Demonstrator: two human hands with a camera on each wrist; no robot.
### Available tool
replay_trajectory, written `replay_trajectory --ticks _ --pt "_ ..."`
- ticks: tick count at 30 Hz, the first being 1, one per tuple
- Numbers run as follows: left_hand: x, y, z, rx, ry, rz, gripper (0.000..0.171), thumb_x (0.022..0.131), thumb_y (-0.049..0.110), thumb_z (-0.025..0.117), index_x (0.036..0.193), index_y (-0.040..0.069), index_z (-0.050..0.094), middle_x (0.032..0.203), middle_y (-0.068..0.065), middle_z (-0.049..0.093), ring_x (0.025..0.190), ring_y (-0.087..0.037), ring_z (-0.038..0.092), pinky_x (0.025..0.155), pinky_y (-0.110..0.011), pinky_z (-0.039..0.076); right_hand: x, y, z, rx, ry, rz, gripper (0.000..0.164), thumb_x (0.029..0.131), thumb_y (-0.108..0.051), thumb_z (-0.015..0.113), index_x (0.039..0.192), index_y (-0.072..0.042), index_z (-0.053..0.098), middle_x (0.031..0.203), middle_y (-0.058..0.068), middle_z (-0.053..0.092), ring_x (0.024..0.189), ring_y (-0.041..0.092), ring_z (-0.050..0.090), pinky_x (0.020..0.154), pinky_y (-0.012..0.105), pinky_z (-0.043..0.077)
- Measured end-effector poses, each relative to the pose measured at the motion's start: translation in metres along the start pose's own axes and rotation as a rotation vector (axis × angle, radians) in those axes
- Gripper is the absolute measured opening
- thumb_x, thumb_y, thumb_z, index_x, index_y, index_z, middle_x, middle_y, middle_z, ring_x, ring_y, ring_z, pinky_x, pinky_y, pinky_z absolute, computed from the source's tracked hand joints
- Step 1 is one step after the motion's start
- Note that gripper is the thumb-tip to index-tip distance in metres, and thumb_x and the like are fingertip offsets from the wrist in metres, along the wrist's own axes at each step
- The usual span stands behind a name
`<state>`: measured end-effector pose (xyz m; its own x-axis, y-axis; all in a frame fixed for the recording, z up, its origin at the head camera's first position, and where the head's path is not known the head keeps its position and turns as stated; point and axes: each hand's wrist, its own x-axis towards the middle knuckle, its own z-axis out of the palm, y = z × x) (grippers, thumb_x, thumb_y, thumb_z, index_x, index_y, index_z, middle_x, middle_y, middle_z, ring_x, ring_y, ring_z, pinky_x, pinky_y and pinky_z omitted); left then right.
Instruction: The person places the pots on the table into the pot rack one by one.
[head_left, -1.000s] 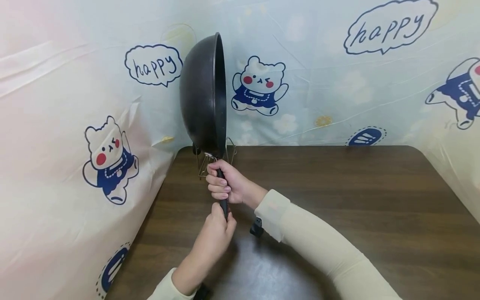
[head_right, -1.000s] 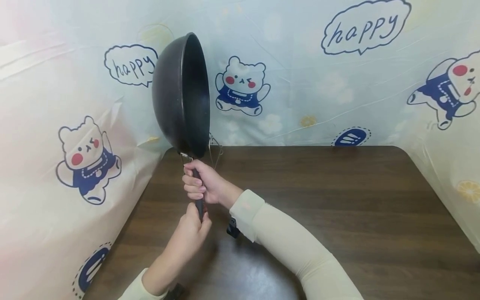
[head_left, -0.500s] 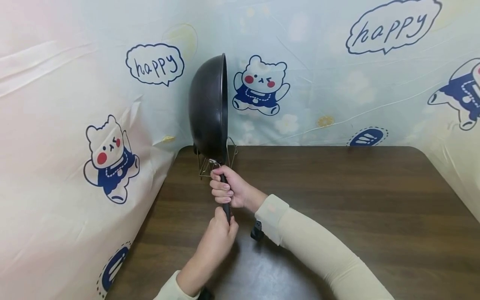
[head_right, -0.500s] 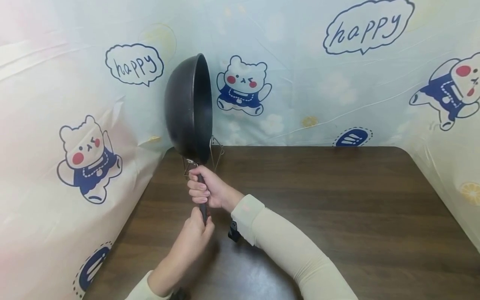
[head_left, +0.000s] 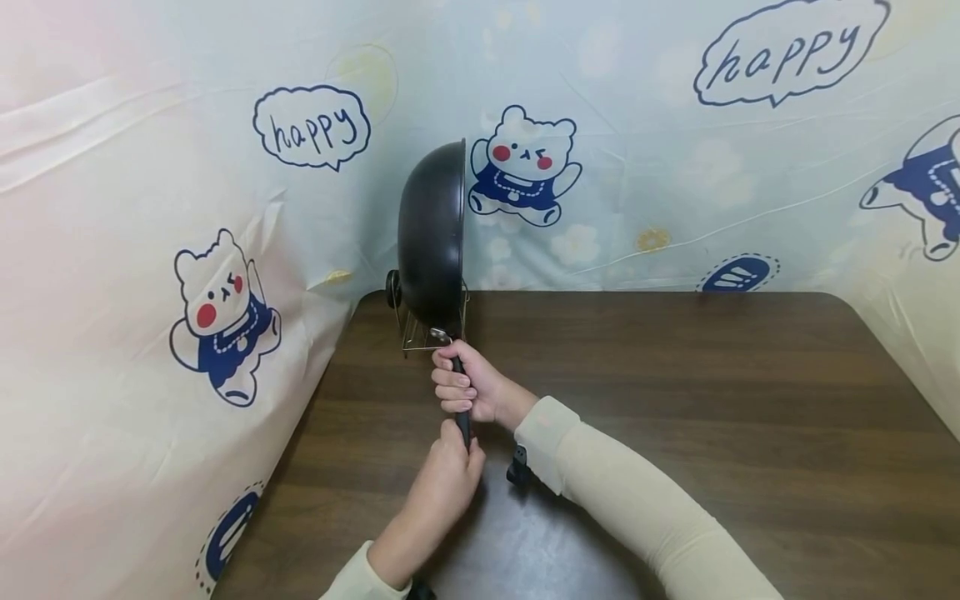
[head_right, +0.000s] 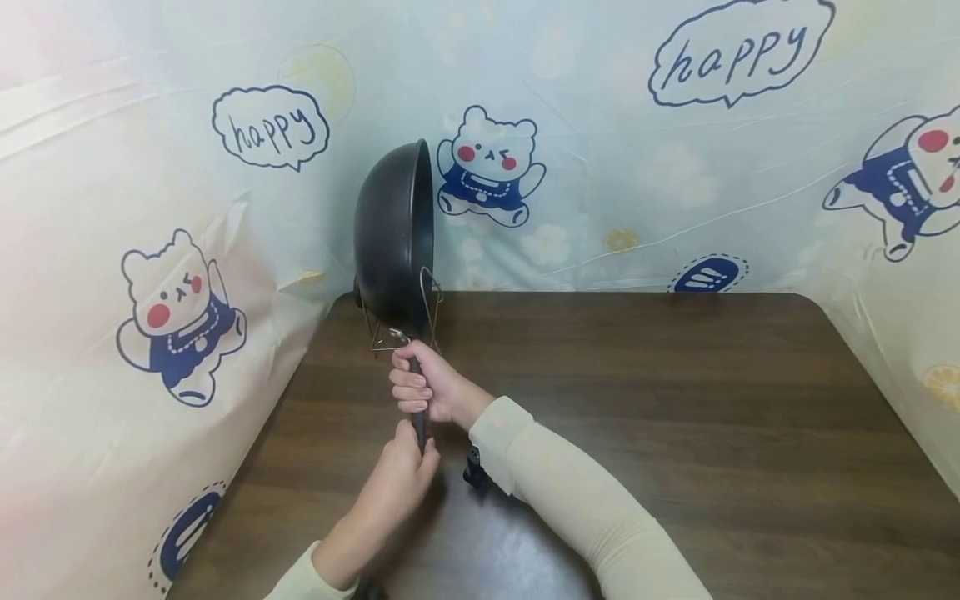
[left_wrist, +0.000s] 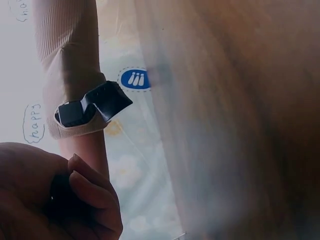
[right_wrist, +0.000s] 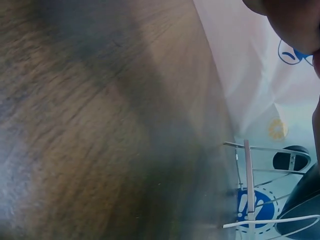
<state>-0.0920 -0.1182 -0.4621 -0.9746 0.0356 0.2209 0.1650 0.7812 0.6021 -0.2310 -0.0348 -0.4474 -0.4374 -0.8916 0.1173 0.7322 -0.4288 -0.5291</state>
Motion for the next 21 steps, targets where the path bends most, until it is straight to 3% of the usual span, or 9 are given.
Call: replay_trajectory --ticks 16,21 --pt "-0.009 -0.004 0.007 0.0 -0.028 -0.007 0.018 0.09 0.003 0.061 0.096 -0.004 0.045 0.063 -0.004 0.05 0.05 -0.014 0.05 0.04 -0.027 0.04 -0.005 0.013 -0.016 0.026 0.018 0.015 0.03 0.098 -0.027 0.028 0.069 -0.018 0.033 0.045 -0.01 0.033 0.032 0.002 0.032 0.033 0.016 0.03" --pt "-0.011 -0.005 0.006 -0.001 -0.029 0.02 0.019 0.089 0.002 0.061 0.096 -0.005 0.046 0.062 -0.003 0.05 0.049 -0.012 0.049 0.039 -0.025 0.039 -0.006 0.017 -0.016 0.036 0.019 0.017 0.03 0.098 -0.027 0.029 0.069 -0.018 0.034 0.046 -0.01 0.031 0.033 0.002 0.033 0.034 0.016 0.031"
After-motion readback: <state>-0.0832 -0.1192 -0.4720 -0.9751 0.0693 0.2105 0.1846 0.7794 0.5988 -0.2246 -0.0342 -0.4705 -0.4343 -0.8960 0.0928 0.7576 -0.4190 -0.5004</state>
